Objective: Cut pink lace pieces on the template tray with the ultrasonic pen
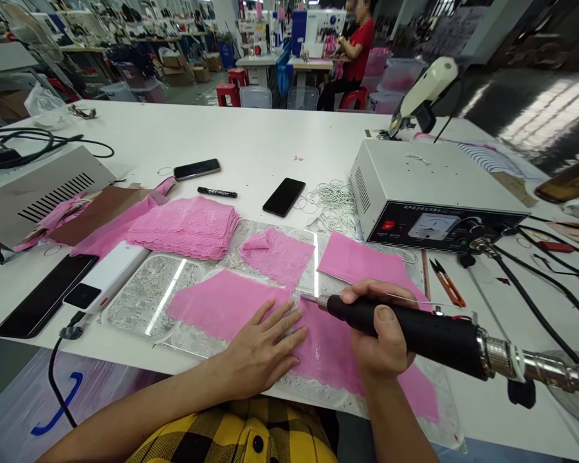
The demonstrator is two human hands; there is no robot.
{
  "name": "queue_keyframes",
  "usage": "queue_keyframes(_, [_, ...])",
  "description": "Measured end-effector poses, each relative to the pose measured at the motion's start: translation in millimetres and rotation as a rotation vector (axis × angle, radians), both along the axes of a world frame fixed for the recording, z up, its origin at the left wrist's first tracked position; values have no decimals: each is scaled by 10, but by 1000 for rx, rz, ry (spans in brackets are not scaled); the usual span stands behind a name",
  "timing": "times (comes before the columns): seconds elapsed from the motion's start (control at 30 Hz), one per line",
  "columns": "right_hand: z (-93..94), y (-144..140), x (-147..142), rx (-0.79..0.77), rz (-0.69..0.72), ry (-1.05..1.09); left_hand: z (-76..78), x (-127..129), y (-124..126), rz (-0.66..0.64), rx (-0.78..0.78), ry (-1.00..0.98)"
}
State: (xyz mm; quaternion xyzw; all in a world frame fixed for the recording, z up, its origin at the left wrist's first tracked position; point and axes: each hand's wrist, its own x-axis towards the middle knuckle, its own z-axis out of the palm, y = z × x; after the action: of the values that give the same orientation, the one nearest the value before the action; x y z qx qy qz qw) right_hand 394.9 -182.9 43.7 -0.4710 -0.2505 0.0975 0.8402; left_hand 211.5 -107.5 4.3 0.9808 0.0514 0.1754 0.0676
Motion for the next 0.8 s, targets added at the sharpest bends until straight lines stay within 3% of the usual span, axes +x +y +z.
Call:
queue_keyframes(0.37, [56, 22, -23, -13, 10, -103, 14, 9, 0, -6, 15, -32])
queue_keyframes(0.53, [60, 18, -15, 9, -16, -50, 32, -2, -4, -5, 21, -73])
queue_keyframes(0.8, [94, -130, 33, -9, 35, -5, 158, -227, 13, -171, -47, -130])
